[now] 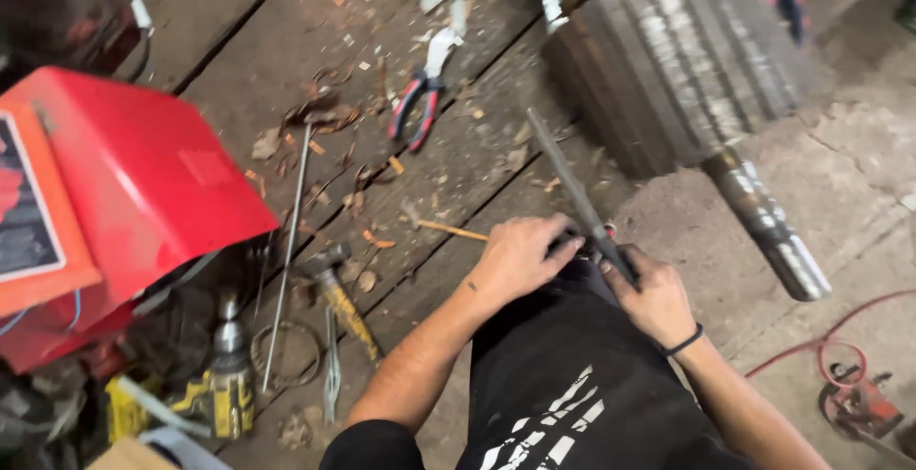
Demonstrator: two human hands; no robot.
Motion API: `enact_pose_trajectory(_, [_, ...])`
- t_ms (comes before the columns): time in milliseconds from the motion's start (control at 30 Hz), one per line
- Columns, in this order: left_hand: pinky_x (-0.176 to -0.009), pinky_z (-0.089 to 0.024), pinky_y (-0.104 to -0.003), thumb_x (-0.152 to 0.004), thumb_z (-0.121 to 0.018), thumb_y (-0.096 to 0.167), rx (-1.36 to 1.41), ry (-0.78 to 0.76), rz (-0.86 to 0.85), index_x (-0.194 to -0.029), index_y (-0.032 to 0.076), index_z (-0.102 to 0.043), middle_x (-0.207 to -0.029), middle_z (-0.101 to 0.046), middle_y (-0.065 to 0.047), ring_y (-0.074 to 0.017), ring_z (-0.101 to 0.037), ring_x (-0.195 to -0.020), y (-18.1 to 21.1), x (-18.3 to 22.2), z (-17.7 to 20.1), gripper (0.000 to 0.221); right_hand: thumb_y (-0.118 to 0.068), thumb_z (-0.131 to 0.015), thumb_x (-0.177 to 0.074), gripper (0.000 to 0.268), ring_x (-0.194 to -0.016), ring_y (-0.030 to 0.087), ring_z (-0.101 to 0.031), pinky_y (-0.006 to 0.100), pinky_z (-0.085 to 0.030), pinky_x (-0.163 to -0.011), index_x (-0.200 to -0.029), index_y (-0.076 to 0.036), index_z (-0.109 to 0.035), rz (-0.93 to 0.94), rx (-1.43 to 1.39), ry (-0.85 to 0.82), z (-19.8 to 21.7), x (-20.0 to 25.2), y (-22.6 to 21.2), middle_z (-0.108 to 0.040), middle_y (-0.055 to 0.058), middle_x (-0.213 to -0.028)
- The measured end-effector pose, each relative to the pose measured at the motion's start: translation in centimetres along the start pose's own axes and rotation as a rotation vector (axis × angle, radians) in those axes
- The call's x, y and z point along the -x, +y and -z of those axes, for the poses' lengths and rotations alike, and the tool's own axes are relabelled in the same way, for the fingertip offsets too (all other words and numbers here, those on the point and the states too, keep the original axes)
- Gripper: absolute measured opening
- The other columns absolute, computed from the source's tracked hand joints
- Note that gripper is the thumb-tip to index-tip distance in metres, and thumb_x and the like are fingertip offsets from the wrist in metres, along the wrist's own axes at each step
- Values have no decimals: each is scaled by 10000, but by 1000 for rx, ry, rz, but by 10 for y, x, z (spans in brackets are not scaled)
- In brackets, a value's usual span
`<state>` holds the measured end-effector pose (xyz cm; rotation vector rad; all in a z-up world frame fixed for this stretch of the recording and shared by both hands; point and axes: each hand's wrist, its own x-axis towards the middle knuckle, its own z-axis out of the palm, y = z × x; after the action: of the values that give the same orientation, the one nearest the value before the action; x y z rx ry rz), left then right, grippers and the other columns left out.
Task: Filing the slots of a large metal rotor using a hand file on a workbench to remove burrs.
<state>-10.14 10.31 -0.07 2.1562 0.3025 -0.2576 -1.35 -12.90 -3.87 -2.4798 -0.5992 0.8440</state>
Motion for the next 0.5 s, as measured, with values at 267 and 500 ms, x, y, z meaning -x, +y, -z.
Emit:
enact_pose_trajectory(267, [-827,-573,-514,-979,-559,452,-39,224,391,-1102,135,-701,-941,-747,-162,-377,-722,-985,-105,60,43,368,-416,-745,-834,342,-587,345,-638,434,-464,-539,-844,-81,-678,132,-61,-75,-43,-32,-17,-609,183,-608])
enact_pose_trajectory(500, [-799,-582,-525,-943,-612,474,-278,59,385,-1068,117,-728,-903,-750,-161,-382,-737,-942,-91,90,25,395,-455,-724,-872,352,-801,399,-727,502,-535,-649,-962,-115,-735,67,38,-109,-43,-60,-31,-733,181,-783])
